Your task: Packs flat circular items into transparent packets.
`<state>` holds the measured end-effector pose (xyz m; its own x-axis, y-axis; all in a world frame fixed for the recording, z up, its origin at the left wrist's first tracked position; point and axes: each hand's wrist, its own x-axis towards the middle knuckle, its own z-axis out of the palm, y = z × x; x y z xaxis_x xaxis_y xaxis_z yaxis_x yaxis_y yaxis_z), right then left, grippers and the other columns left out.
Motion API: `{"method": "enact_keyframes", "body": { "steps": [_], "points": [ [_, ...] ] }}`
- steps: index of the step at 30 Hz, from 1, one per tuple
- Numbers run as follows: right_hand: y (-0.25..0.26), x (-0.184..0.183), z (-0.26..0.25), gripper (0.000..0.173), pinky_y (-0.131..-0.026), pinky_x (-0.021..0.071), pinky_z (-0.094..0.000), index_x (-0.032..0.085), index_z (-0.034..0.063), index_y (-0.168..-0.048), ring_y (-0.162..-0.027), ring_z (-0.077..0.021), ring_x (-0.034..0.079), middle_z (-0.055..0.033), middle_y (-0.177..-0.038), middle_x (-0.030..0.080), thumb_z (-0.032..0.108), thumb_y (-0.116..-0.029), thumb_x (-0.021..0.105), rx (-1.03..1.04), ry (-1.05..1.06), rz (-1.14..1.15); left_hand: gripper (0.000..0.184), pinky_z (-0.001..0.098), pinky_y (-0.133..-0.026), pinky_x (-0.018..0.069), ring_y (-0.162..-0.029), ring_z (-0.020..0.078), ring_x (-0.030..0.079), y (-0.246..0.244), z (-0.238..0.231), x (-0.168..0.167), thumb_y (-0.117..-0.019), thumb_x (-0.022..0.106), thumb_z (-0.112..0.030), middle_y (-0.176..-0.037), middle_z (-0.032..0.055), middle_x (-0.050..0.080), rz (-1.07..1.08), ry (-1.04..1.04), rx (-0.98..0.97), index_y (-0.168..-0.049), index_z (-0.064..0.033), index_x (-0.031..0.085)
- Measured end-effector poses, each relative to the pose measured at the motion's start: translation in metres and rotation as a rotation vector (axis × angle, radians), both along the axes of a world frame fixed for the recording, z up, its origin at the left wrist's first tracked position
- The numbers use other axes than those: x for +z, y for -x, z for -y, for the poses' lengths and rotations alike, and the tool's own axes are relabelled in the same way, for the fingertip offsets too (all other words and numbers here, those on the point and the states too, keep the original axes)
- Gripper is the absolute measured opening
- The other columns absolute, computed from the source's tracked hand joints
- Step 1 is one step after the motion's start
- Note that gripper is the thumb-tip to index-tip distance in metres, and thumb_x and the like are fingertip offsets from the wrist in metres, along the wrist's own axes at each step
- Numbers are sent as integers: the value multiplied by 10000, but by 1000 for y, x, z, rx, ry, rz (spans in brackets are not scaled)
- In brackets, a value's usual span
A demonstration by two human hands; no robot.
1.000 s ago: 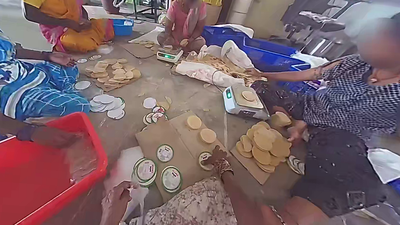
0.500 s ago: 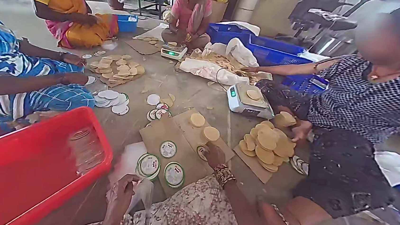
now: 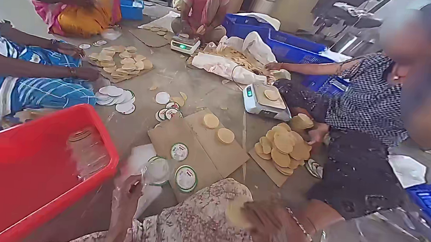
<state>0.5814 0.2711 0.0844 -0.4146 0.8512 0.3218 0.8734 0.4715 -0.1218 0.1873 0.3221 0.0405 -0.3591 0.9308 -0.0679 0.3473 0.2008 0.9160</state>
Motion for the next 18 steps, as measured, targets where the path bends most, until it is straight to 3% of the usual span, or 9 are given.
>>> {"method": "enact_keyframes", "body": {
  "steps": [2,4,6,8,10,12,15,17,18],
  "points": [
    [-7,-11,31,363,-1020,476,-625,741,45,-1167,-1193,-420,646,-190,-1245,699,184,-833,765,24,197,15,195,285,-629,578,-676,109,659,-2,1,-2,-986,565,-45,-1001,100,716,25,-70,42,-1091,7,721],
    [-10,-8,42,587,-1077,398,-680,678,38,-1302,-1299,-456,568,-218,-1372,632,482,-918,690,34,304,-4,258,272,-615,562,-665,96,653,-1,2,-4,-973,503,-13,-1050,96,733,55,-111,65,-1118,-4,717],
    [-7,-8,41,703,-1057,393,-681,691,50,-1280,-1263,-460,589,-228,-1342,645,633,-900,590,41,224,-21,294,241,-607,540,-644,60,626,0,3,-3,-963,476,10,-1041,72,737,69,-127,95,-1113,-14,728],
    [14,-1,27,604,-1090,393,-614,713,66,-1236,-1235,-417,610,-210,-1293,670,573,-938,579,67,152,-102,312,228,-595,528,-635,52,617,1,3,-3,-969,468,33,-1059,69,740,89,-145,149,-1129,-13,733],
    [57,1,6,477,-1067,471,-522,742,82,-1161,-1205,-329,645,-137,-1228,713,492,-952,617,118,134,-270,313,215,-572,529,-617,40,622,4,2,-7,-967,463,39,-1079,69,748,104,-187,196,-1138,2,722],
    [113,-9,-20,413,-1017,533,-465,753,95,-1162,-1161,-250,678,-80,-1177,740,431,-962,621,186,284,-431,301,213,-577,535,-618,35,624,5,3,-10,-977,473,29,-1081,86,745,87,-217,230,-1161,15,712],
    [197,-37,-51,330,-999,517,-511,707,14,-1190,-1093,-305,687,-174,-1131,723,271,-1040,564,262,849,-470,288,237,-614,545,-647,64,631,4,9,-5,-989,484,24,-1030,108,730,30,-203,246,-1176,27,703],
    [240,-46,-56,356,-1028,452,-606,648,-88,-1255,-1178,-447,630,-313,-1225,661,169,-1061,496,401,1099,-214,292,237,-614,543,-649,60,630,3,14,0,-987,481,21,-1037,102,739,12,-206,241,-1172,21,708],
    [262,-37,-46,361,-1057,424,-596,620,-80,-1303,-1240,-444,592,-312,-1303,626,145,-1067,466,393,1139,1,289,247,-620,543,-654,68,633,1,17,4,-991,481,19,-1035,103,740,18,-210,240,-1168,22,710]
  ]
}}
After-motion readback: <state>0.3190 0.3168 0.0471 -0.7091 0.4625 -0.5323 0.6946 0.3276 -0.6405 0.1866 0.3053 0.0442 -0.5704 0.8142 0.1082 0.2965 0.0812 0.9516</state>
